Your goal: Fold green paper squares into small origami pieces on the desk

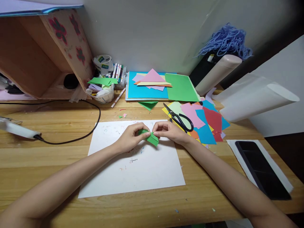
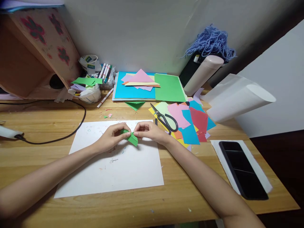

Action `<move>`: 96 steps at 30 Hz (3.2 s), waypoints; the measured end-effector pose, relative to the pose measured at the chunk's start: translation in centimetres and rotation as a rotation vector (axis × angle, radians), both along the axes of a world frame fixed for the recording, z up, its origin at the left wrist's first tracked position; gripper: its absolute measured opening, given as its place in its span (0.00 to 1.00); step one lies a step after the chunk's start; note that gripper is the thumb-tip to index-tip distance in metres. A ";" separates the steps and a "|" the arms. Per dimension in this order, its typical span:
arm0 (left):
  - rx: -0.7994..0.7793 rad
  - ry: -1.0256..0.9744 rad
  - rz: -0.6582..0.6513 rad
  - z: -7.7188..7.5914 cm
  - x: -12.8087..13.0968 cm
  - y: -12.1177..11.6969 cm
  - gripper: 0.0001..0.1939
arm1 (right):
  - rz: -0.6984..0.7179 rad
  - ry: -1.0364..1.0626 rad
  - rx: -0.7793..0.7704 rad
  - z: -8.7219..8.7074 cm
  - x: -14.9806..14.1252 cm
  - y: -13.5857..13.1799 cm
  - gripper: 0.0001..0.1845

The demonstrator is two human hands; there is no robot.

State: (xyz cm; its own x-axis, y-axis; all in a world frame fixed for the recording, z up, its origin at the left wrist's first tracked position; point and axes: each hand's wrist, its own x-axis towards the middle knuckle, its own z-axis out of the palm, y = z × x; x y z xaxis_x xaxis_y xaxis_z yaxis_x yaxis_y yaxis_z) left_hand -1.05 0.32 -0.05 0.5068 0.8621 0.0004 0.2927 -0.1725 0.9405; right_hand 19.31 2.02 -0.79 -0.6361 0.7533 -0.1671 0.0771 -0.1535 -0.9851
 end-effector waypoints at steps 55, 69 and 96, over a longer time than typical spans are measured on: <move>0.098 0.109 0.155 -0.4 0.1 -0.1 0.08 | -0.214 -0.123 0.045 -0.8 -1.6 -1.2 0.13; 0.027 0.021 0.104 -0.3 0.2 -0.2 0.05 | -0.297 -0.179 0.282 -1.4 -2.1 -2.0 0.08; -0.073 -0.006 0.153 -0.9 0.2 -0.3 0.09 | -0.346 -0.156 0.262 -1.1 -2.2 -2.0 0.06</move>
State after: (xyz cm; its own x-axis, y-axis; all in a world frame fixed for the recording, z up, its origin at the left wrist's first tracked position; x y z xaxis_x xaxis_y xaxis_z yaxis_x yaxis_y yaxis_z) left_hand -0.83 0.05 -0.92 0.3695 0.9271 -0.0622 0.3043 -0.0575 0.9508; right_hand 17.09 0.03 -1.94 -0.3222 0.9465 -0.0166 0.2159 0.0564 -0.9748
